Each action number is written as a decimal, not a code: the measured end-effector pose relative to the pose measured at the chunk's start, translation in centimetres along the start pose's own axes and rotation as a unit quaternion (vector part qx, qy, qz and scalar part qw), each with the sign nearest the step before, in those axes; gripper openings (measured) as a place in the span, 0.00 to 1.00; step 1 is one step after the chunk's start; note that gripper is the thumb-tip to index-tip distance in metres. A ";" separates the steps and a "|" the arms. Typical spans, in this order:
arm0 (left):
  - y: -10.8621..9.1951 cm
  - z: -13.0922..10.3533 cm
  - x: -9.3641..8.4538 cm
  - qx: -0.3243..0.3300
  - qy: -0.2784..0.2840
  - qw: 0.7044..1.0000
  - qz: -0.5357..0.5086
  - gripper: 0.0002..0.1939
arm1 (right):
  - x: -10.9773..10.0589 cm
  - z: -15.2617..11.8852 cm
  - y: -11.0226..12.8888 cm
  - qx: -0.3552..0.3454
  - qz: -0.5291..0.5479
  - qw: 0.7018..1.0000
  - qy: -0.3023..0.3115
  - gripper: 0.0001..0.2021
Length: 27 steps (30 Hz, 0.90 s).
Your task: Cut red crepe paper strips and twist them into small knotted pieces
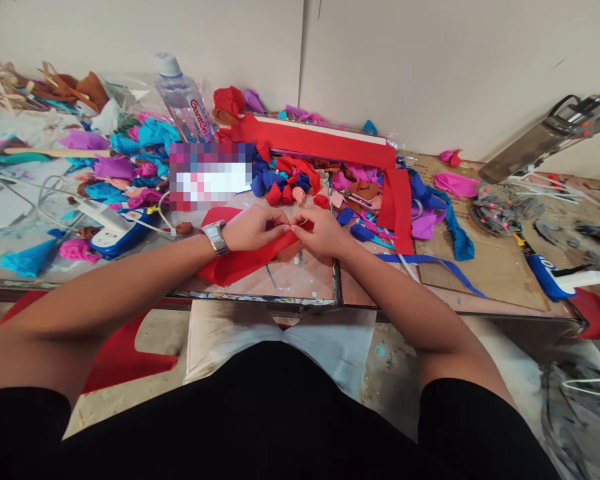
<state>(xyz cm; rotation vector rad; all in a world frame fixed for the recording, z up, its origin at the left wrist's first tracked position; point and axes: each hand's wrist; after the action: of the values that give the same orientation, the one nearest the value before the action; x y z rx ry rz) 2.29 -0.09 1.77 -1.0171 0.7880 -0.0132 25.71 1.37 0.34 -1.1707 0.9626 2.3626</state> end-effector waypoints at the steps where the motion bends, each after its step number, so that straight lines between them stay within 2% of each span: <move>1: 0.0 0.0 0.0 -0.002 0.000 1.000 0.000 0.16 | 0.0 0.0 0.0 -0.004 -0.002 1.000 -0.002 0.06; 18: 0.1 0.2 -0.2 -0.050 -0.001 0.996 -0.079 0.13 | -0.7 0.1 0.4 -0.018 -0.025 0.999 -0.019 0.05; 27: 0.7 0.0 -0.1 -0.005 0.017 0.999 -0.039 0.12 | -0.2 0.1 0.4 -0.024 -0.026 0.999 -0.022 0.06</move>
<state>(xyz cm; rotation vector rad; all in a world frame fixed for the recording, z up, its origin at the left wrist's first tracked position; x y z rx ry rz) 2.01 0.36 1.26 -1.0588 0.7799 -0.0948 25.58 1.17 0.66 -1.1425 0.8539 2.3722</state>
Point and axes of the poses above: each hand's wrist, its own z-axis towards the middle knuckle, its own x-axis out of the palm, y = z × x, and after that the axes turned 13 degrees about -z, right-handed
